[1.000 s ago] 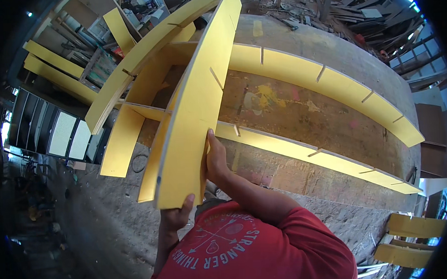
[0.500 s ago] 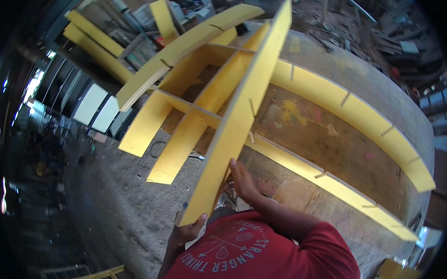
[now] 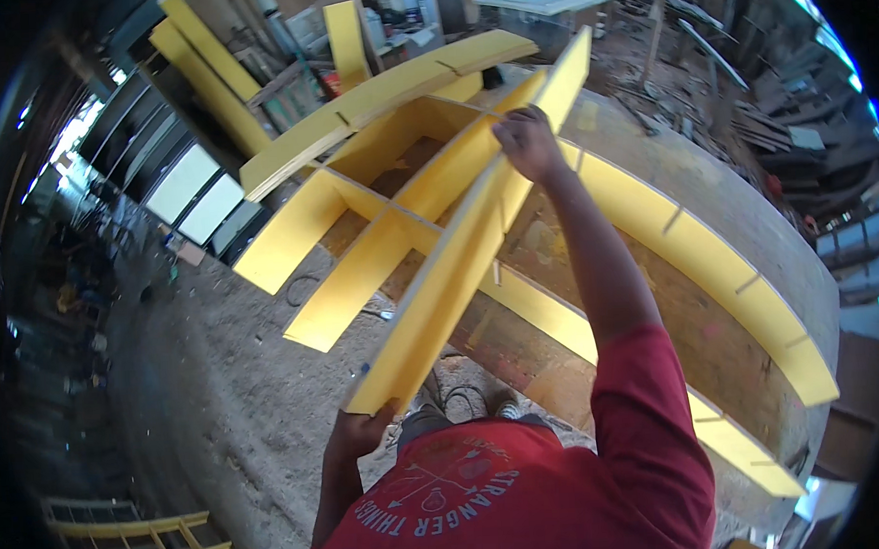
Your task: The person slots painted yellow wooden boards together on a workbench, uses a hand axe to tap the interlocking joints, and continues adding boards to form a grid-like shelf structure.
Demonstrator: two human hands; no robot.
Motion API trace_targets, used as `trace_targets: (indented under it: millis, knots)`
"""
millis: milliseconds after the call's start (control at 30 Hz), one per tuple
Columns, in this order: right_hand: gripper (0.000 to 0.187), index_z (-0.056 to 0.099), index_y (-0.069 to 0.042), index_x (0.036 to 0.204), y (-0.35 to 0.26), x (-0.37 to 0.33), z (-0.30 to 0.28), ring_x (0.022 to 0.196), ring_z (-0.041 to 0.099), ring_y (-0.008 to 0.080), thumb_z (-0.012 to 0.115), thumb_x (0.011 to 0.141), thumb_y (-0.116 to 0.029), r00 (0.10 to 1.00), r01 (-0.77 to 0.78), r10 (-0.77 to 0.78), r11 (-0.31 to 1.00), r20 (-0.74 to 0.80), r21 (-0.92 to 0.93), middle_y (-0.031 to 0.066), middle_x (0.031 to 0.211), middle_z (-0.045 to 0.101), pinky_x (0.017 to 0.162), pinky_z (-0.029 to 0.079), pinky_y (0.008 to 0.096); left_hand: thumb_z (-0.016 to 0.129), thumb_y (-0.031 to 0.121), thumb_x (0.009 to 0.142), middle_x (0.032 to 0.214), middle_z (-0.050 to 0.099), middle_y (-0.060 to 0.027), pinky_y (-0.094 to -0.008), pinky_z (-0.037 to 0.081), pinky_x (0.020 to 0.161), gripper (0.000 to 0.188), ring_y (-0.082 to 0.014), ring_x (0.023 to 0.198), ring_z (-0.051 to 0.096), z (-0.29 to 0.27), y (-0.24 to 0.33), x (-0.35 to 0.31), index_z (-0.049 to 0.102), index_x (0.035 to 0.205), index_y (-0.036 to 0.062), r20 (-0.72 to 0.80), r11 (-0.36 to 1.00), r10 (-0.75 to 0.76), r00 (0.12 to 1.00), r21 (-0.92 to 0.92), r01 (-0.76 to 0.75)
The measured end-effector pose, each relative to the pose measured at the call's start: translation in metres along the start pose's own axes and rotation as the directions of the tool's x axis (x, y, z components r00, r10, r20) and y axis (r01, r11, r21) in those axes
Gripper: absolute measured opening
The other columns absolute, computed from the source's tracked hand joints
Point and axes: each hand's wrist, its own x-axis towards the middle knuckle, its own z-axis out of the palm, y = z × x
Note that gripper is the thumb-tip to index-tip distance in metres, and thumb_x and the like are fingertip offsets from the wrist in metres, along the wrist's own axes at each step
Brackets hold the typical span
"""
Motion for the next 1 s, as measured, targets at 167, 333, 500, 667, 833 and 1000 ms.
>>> trace_targets:
  millis: [167, 333, 500, 667, 833, 1000]
  knots:
    - [0.032, 0.071, -0.001, 0.079, -0.024, -0.001, 0.005, 0.098, 0.066, 0.0423, 0.062, 0.102, -0.022, 0.988, -0.115, 0.101, 0.986, 0.116, 0.117, 0.0202, 0.085, 0.074, 0.099, 0.048, 0.0528, 0.073, 0.007, 0.098, 0.122, 0.076, -0.0197, -0.0444, 0.055, 0.101, 0.033, -0.036, 0.117, 0.073, -0.023, 0.003, -0.017, 0.071, 0.13, -0.0024, -0.051, 0.997, -0.006, 0.999, 0.079, 0.01]
    - [0.034, 0.064, -0.002, 0.069, -0.052, -0.024, -0.005, 0.087, 0.066, 0.0413, 0.063, 0.1, -0.017, 0.999, -0.027, 0.034, 0.985, -0.041, 0.169, 0.018, 0.077, 0.071, 0.09, 0.047, 0.0516, 0.074, 0.009, 0.097, 0.097, 0.08, -0.0177, -0.038, 0.059, 0.076, 0.022, -0.0281, 0.088, 0.08, -0.034, 0.007, -0.041, 0.075, 0.114, -0.0044, -0.125, 0.993, 0.026, 0.992, 0.114, -0.012]
    - [0.036, 0.062, -0.004, 0.067, -0.061, -0.038, -0.024, 0.08, 0.06, 0.0383, 0.063, 0.098, -0.021, 0.996, -0.084, 0.086, 0.984, -0.006, 0.157, 0.0149, 0.07, 0.068, 0.084, 0.045, 0.0495, 0.074, 0.011, 0.097, 0.095, 0.079, -0.0177, -0.0372, 0.057, 0.074, 0.022, -0.0262, 0.087, 0.078, -0.033, 0.016, -0.05, 0.076, 0.112, -0.0048, -0.181, 0.984, -0.136, 0.974, 0.092, 0.154]
    - [0.037, 0.058, -0.005, 0.063, -0.059, -0.045, -0.034, 0.074, 0.053, 0.0353, 0.063, 0.096, -0.022, 0.991, -0.13, 0.136, 0.977, -0.022, 0.166, 0.0142, 0.066, 0.063, 0.08, 0.042, 0.0465, 0.075, 0.012, 0.097, 0.096, 0.08, -0.0148, -0.0368, 0.057, 0.077, 0.025, -0.0253, 0.088, 0.078, -0.031, 0.022, -0.04, 0.076, 0.115, -0.0047, -0.155, 0.976, -0.199, 0.968, 0.059, 0.21]
    - [0.037, 0.057, -0.006, 0.063, -0.048, -0.057, -0.006, 0.076, 0.054, 0.0347, 0.063, 0.096, -0.021, 0.994, -0.11, 0.109, 0.972, 0.02, 0.207, 0.0134, 0.067, 0.063, 0.082, 0.042, 0.046, 0.076, 0.013, 0.098, 0.101, 0.081, -0.0122, -0.0359, 0.058, 0.081, 0.028, -0.0231, 0.093, 0.078, -0.006, -0.01, -0.052, 0.076, 0.12, -0.0038, -0.187, 0.988, -0.142, 0.972, 0.029, 0.15]
    - [0.034, 0.056, -0.006, 0.067, -0.058, -0.082, 0.0, 0.075, 0.053, 0.036, 0.062, 0.097, -0.021, 0.995, -0.103, 0.1, 0.965, 0.022, 0.239, 0.014, 0.068, 0.058, 0.082, 0.041, 0.0471, 0.077, 0.013, 0.099, 0.099, 0.081, -0.0102, -0.0347, 0.057, 0.081, 0.027, -0.019, 0.092, 0.076, 0.021, -0.044, -0.073, 0.076, 0.12, -0.0026, -0.228, 0.927, -0.376, 0.898, -0.069, 0.37]
